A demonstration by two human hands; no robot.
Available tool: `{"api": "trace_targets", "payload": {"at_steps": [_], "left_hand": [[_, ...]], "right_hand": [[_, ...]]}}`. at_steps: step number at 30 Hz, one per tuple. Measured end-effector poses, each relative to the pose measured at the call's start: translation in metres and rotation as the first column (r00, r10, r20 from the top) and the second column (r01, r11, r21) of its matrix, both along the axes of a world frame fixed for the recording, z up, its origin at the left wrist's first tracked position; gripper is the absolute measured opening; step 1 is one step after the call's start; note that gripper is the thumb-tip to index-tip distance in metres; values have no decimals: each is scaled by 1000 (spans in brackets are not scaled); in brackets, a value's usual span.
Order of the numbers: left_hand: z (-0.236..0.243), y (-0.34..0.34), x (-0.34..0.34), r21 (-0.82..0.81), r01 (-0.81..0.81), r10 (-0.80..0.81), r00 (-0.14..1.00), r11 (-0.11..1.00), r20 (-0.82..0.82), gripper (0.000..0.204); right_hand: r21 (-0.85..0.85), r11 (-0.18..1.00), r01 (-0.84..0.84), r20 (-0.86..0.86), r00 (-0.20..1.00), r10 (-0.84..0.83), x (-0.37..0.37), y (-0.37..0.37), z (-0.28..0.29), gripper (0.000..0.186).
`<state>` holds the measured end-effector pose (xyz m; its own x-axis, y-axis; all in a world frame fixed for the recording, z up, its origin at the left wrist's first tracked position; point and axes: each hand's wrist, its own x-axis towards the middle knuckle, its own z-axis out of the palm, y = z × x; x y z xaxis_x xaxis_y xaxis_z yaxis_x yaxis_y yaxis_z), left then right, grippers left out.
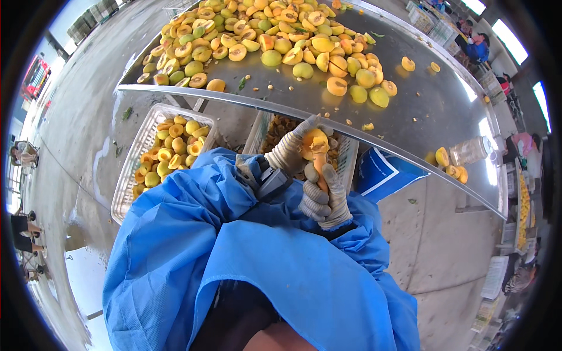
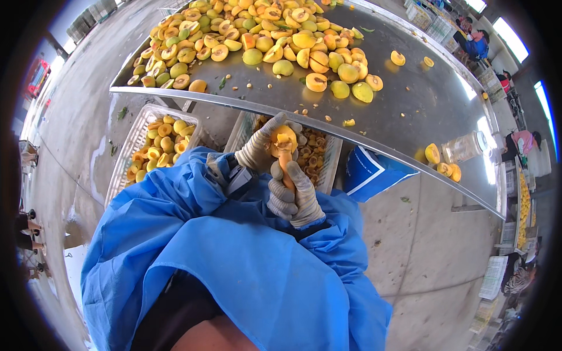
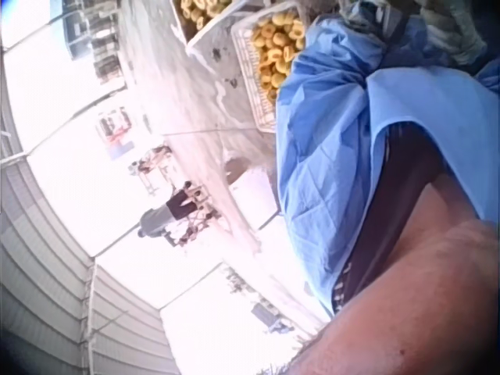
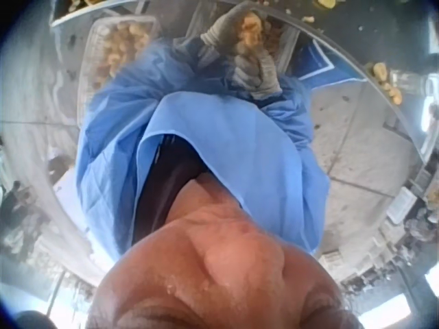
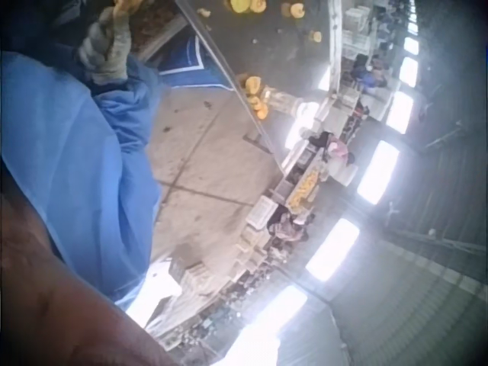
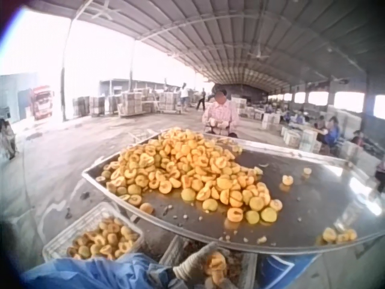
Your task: Removing pits from apricots using a handheld tool.
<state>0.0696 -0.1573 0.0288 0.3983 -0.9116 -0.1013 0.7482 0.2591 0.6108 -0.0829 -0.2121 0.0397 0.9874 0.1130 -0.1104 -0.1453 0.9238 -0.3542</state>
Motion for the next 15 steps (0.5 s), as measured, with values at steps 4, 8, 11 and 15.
{"api": "trace_targets", "payload": {"at_steps": [4,8,11,15], "left_hand": [[-13,8,22,39,-50,45,993,998,110,40],[18,52,46,351,-438,-165,409,827,898,29],[60,119,72,306,-766,-530,-52,565,846,28],[78,168,112,332,-876,-821,-116,350,559,45]], "right_hand": [[-292,949,119,-82,985,-149,-6,-8,15,38],[-993,101,63,9,888,-459,-7,-24,-24,40],[-901,-426,-86,99,914,-393,-8,-20,-14,45],[-899,-415,-139,11,941,-338,-9,-23,-6,46]]}}
